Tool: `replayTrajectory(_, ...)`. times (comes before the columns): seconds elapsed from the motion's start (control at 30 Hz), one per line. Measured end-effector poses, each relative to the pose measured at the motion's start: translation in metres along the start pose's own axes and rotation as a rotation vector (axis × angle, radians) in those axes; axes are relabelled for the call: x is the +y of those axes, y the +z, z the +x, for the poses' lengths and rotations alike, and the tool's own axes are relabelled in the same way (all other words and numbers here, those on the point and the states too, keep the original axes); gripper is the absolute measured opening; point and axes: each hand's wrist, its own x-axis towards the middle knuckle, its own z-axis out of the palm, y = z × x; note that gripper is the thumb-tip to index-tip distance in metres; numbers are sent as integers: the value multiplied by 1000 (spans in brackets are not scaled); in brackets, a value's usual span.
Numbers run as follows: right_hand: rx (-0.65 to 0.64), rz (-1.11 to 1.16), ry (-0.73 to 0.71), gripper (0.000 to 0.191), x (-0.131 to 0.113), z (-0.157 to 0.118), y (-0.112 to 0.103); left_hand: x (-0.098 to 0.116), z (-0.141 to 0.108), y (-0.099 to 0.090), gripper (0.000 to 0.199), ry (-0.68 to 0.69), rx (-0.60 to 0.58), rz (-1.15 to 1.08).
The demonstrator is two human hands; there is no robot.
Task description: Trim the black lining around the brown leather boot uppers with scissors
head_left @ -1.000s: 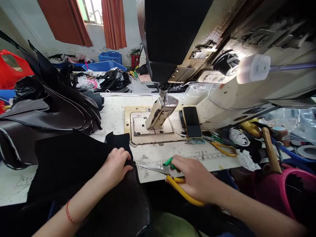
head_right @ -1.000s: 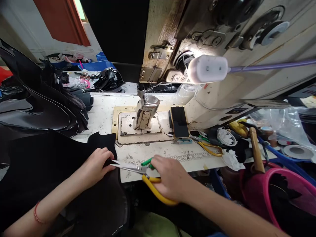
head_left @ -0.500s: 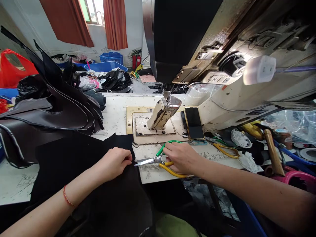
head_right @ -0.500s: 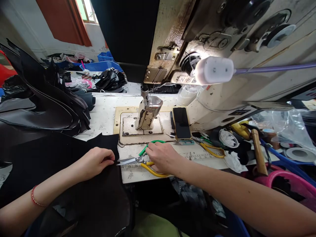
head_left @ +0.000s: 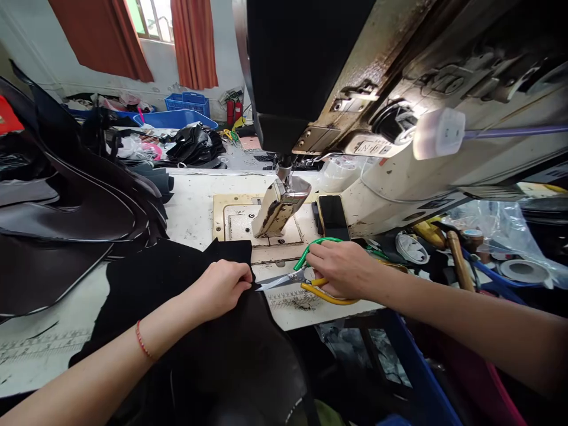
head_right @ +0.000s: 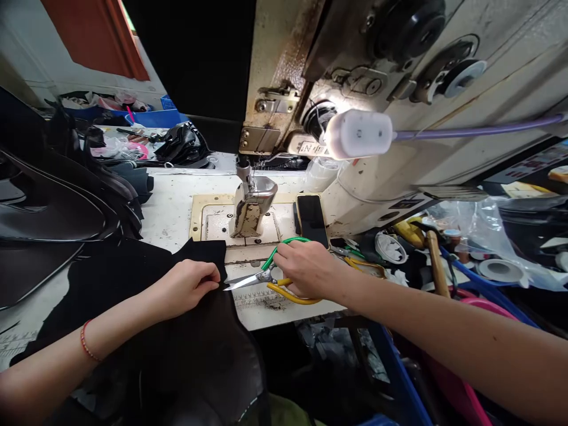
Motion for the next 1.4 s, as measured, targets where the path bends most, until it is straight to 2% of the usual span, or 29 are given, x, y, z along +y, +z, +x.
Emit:
replayTrajectory(0.37,-193,112,39,10,16,4,-4,1,3,6,16,23,19,-40)
replayTrajectory(0.67,-294,89,-129,16,12,31,-5,-1,4,10,15,65,24,-108)
replayTrajectory(0.87,-285,23,-198,16,13,36,-6,-5,7,14,15,113,35,-210)
replayTrajectory(1.07,-299,107,-168,17,7,39,-6,-10,9,15,11,120,38,-358)
replayTrajectory(1.4,-291,214,-219,16,-3,51,-4,-18,9,16,11,105,8,-562)
